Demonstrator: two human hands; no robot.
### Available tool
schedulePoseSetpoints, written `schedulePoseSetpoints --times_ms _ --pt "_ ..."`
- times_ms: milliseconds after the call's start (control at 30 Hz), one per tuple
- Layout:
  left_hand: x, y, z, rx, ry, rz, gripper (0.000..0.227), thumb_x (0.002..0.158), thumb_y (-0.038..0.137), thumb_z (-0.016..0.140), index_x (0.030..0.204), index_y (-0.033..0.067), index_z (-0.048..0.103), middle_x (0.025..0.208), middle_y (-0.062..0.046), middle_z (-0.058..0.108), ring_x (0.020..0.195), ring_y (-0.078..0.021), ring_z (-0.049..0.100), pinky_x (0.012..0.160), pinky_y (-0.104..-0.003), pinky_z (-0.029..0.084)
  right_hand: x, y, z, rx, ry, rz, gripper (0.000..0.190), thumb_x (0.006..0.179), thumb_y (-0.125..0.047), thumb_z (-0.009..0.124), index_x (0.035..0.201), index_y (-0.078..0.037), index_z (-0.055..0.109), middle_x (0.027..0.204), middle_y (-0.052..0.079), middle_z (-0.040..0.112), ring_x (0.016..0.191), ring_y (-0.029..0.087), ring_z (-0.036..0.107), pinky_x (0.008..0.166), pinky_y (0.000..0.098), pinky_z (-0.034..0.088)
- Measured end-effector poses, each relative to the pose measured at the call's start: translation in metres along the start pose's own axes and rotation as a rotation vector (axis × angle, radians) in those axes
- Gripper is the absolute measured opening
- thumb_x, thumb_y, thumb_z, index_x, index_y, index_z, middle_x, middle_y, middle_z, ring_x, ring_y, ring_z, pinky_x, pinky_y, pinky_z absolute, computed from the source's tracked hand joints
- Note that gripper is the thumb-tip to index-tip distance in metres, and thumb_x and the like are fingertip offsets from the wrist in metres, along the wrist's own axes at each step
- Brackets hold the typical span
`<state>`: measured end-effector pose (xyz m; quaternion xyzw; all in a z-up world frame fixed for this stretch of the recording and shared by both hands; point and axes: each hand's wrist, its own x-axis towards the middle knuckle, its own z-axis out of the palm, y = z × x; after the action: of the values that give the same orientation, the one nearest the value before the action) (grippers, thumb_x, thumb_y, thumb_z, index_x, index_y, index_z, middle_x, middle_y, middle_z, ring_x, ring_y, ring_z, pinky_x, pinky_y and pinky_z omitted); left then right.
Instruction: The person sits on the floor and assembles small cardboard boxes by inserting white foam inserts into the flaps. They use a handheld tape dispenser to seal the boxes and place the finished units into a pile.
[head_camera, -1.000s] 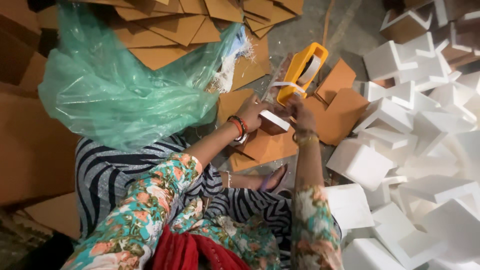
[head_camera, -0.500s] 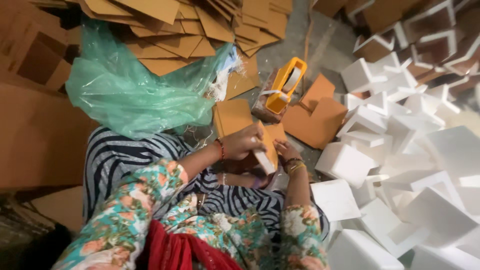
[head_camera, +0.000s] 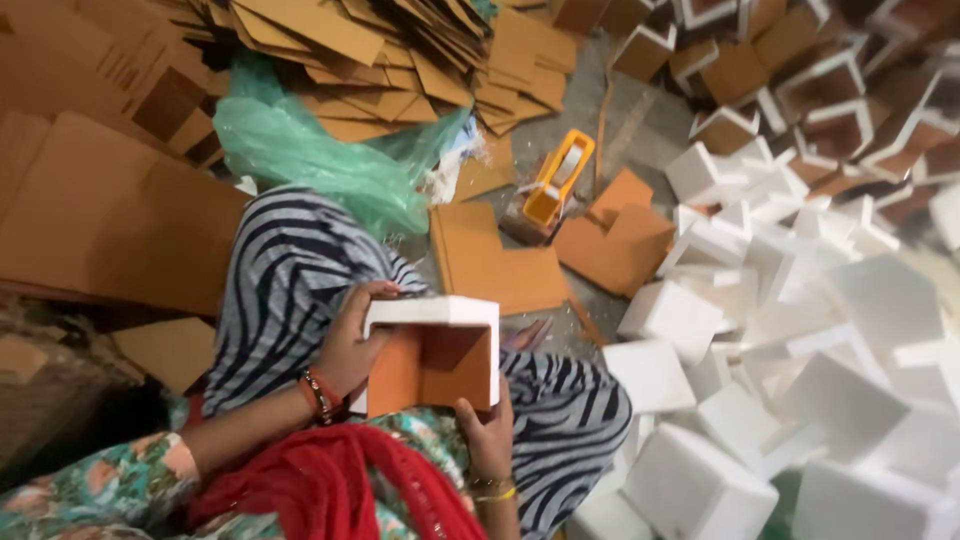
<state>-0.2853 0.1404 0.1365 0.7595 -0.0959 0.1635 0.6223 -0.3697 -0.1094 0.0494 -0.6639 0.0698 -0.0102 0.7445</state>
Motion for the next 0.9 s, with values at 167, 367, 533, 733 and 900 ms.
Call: schedulePoseSetpoints --times_ms 167,367,533,733,900 --pt "-0.023 0.034 0.02 -0.126 -0.039 0.009 0.044 0.081 -0.007 0.064 0.123 0.0051 0.058 0.119 -0.01 0.062 0.125 -0.0227 0.058 0.111 -0.033 0.043 -0.006 0.072 -0.055 -0.331 -0.096 -0.081 0.043 0.083 -0.023 0.089 0.112 0.001 0.069 0.099 0.01 0.076 0.085 0.019 0.072 0.075 0.0349 0.06" --pt "-0.02 0.029 0.044 -0.277 -0.029 -0.054 0.047 0.083 -0.004 0.066 0.128 0.0049 0.055 0.123 -0.009 0.061 0.122 -0.0186 0.059 0.108 -0.03 0.045 0.009 0.116 -0.078 -0.373 -0.026 -0.123 0.035 0.086 -0.02 0.083 0.11 0.0 0.068 0.105 0.009 0.071 0.094 0.019 0.067 0.084 0.0355 0.056" --pt "-0.02 0.005 0.049 -0.322 -0.064 -0.209 0.056 0.083 0.001 0.068 0.135 0.0052 0.046 0.127 -0.009 0.059 0.121 -0.0172 0.058 0.102 -0.031 0.047 0.012 0.111 -0.066 -0.184 0.013 -0.076 0.041 0.082 -0.017 0.084 0.115 -0.002 0.064 0.109 0.009 0.068 0.098 0.019 0.065 0.088 0.0347 0.054" --pt "-0.015 -0.024 0.021 -0.27 -0.199 -0.815 0.05 0.089 0.015 0.068 0.135 0.0114 0.051 0.097 -0.003 0.066 0.081 -0.0142 0.06 0.068 -0.032 0.048 0.029 0.087 -0.036 -0.05 0.019 -0.009 0.041 0.08 -0.008 0.082 0.115 0.001 0.064 0.104 0.009 0.071 0.094 0.019 0.068 0.084 0.0342 0.055" --pt "0.001 -0.063 0.018 -0.349 -0.288 -0.797 0.051 0.086 0.015 0.075 0.134 0.0072 0.061 0.097 0.0 0.069 0.08 -0.0077 0.058 0.071 -0.024 0.049 0.034 0.063 -0.023 -0.095 0.098 0.035 0.039 0.083 -0.01 0.083 0.114 0.004 0.065 0.106 0.01 0.074 0.093 0.018 0.07 0.083 0.0333 0.056"
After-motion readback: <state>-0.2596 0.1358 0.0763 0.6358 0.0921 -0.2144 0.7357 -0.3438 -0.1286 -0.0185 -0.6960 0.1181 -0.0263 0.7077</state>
